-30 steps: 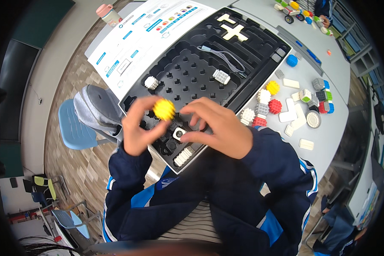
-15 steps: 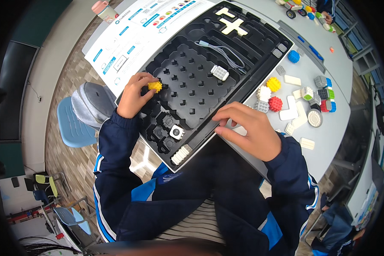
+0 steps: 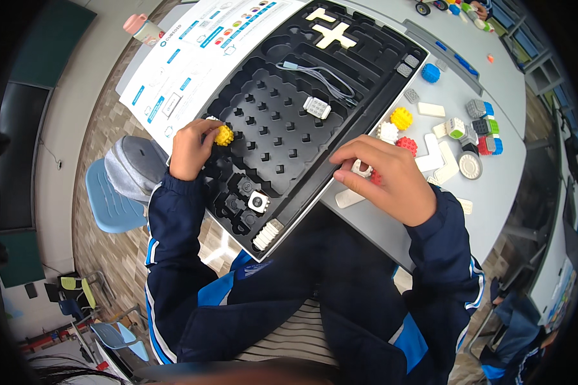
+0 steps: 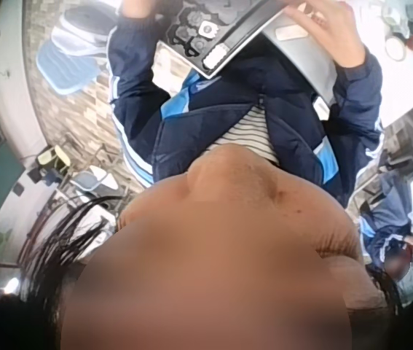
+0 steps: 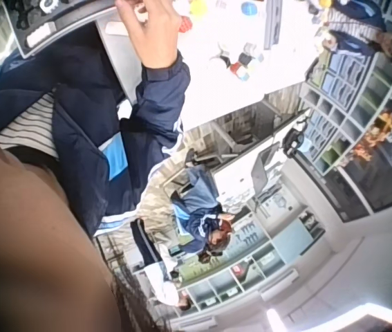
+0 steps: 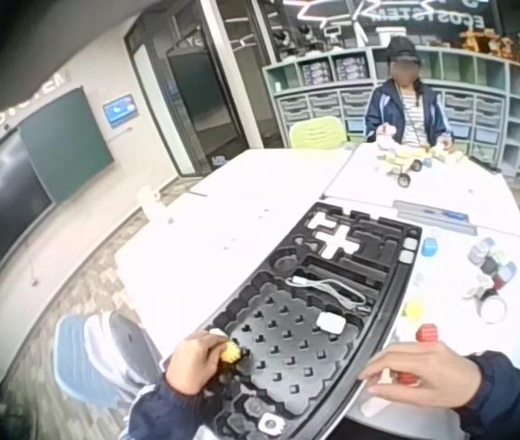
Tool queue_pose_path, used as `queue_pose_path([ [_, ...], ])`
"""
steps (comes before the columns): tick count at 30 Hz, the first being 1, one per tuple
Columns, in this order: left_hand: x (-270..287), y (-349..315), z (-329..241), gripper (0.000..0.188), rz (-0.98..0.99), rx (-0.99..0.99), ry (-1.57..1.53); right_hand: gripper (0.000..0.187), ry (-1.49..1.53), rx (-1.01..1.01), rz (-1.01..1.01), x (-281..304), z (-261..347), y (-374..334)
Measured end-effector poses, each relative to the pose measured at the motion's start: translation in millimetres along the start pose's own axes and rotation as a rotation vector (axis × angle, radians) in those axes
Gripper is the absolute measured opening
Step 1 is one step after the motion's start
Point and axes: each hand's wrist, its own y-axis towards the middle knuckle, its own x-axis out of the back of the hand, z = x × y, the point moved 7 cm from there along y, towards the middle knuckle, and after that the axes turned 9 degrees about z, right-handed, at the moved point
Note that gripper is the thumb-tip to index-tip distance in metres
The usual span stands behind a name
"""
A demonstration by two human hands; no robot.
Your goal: The person opens a robotics kit case and disassembles two small robot models on a table. They separate the components into individual pieces and place them into the molded compartments of the case. The person handles gears, connectors, and structural blocks throughout the process.
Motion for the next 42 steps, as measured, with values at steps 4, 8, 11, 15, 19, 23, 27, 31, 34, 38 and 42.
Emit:
queue_pose_path([
  [4,10,-3,-9,0.015,-0.084,-0.015,0.023,0.018,0.002,0.035,0.001,-1,2,0],
  [8,16,-11,-21,0.010,-0.141,-0.035,-0.048,0.019,0.004,0.052,0.001,-3,1,1],
  [11,6,-16,-39,0.009,-0.136,-0.085,0.012,0.020,0.002,0.054,0.007,-3,0,1],
  [15,-1,-22,-50,0.017,-0.064,-0.104,0.040,0.020,0.011,0.055,0.026,-5,1,1],
  [19,-3,-19,-52,0.025,0.018,-0.190,0.088,0.020,0.002,0.060,0.033,-6,1,1],
  [23,-11,-13,-41,0.027,0.117,-0.071,0.052,0.019,-0.014,0.067,0.021,-2,2,-1],
  [27,-16,-13,-47,0.026,0.107,-0.036,0.150,0.018,-0.046,0.095,0.000,6,6,-4],
  [31,-30,-8,-65,0.024,0.085,-0.107,0.280,0.018,-0.043,0.090,0.010,9,6,-5],
  [34,-34,-2,-63,0.026,0.106,-0.088,0.341,0.018,-0.029,0.083,0.010,9,6,-6],
  [38,-34,5,-52,0.036,0.160,0.027,0.419,0.018,-0.035,0.104,-0.006,11,8,-6],
  [42,-27,2,-51,0.040,0.163,0.021,0.441,0.019,-0.081,0.090,-0.014,17,5,-8],
])
